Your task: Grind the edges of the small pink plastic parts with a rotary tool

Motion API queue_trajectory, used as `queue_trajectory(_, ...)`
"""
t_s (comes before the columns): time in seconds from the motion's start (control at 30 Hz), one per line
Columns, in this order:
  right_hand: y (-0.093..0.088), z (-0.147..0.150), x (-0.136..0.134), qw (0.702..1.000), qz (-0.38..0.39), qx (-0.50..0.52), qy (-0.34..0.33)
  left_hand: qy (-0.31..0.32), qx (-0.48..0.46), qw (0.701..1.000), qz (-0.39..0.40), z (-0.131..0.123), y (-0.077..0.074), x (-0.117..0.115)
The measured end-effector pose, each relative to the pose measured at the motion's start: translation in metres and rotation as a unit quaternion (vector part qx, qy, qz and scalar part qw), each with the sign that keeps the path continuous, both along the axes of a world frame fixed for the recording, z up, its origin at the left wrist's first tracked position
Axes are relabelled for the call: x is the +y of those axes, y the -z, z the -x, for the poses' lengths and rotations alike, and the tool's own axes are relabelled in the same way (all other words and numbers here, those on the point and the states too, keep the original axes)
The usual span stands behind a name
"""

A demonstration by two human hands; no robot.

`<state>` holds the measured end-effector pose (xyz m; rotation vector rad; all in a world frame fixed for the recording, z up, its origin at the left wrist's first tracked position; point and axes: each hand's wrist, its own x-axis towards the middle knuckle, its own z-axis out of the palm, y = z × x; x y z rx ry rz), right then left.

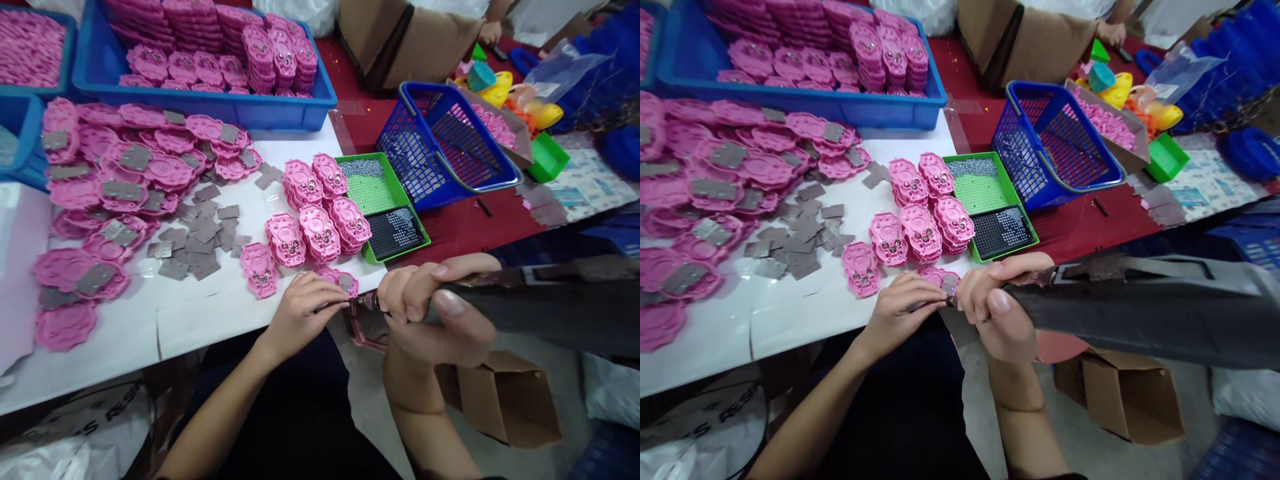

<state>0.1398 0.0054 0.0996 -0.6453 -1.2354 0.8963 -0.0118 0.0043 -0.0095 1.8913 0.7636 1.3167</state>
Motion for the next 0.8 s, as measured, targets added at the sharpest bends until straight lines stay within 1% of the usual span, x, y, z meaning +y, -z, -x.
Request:
queue_trajectory(0.1, 0.0, 0.004, -0.001, 1.0, -0.009, -0.022, 0.008, -0.004, 0.012, 1.0, -0.008, 0.001, 0.001, 0.0)
queue_trajectory(0.2, 0.002, 0.005, -0.002, 0.999, -0.024, -0.023, 0.009, 0.004, 0.024, 1.0, -0.011, 0.003, 0.001, 0.001)
queue_trajectory(0.33, 0.008, 0.004, -0.002, 0.999, -0.023, -0.026, 0.019, 0.001, 0.041, 0.999, -0.012, 0.004, 0.002, 0.001)
queue_trajectory(0.43, 0.018, 0.0, 0.005, 0.997, -0.01, -0.025, 0.075, -0.03, 0.1, 0.994, -0.033, 0.001, 0.004, 0.0)
queue_trajectory(0.5, 0.024, -0.003, 0.012, 0.992, 0.009, -0.011, 0.123, -0.047, 0.163, 0.984, -0.051, -0.003, 0.005, -0.002)
queue_trajectory(0.57, 0.03, -0.007, 0.019, 0.988, 0.027, 0.003, 0.155, -0.065, 0.219, 0.971, -0.077, -0.007, 0.005, -0.005)
queue_trajectory(0.67, 0.033, -0.013, 0.026, 0.985, 0.03, -0.002, 0.17, -0.094, 0.259, 0.955, -0.114, -0.01, 0.005, -0.008)
queue_trajectory(0.8, 0.034, -0.014, 0.029, 0.984, 0.023, -0.014, 0.177, -0.108, 0.266, 0.949, -0.134, -0.009, 0.004, -0.008)
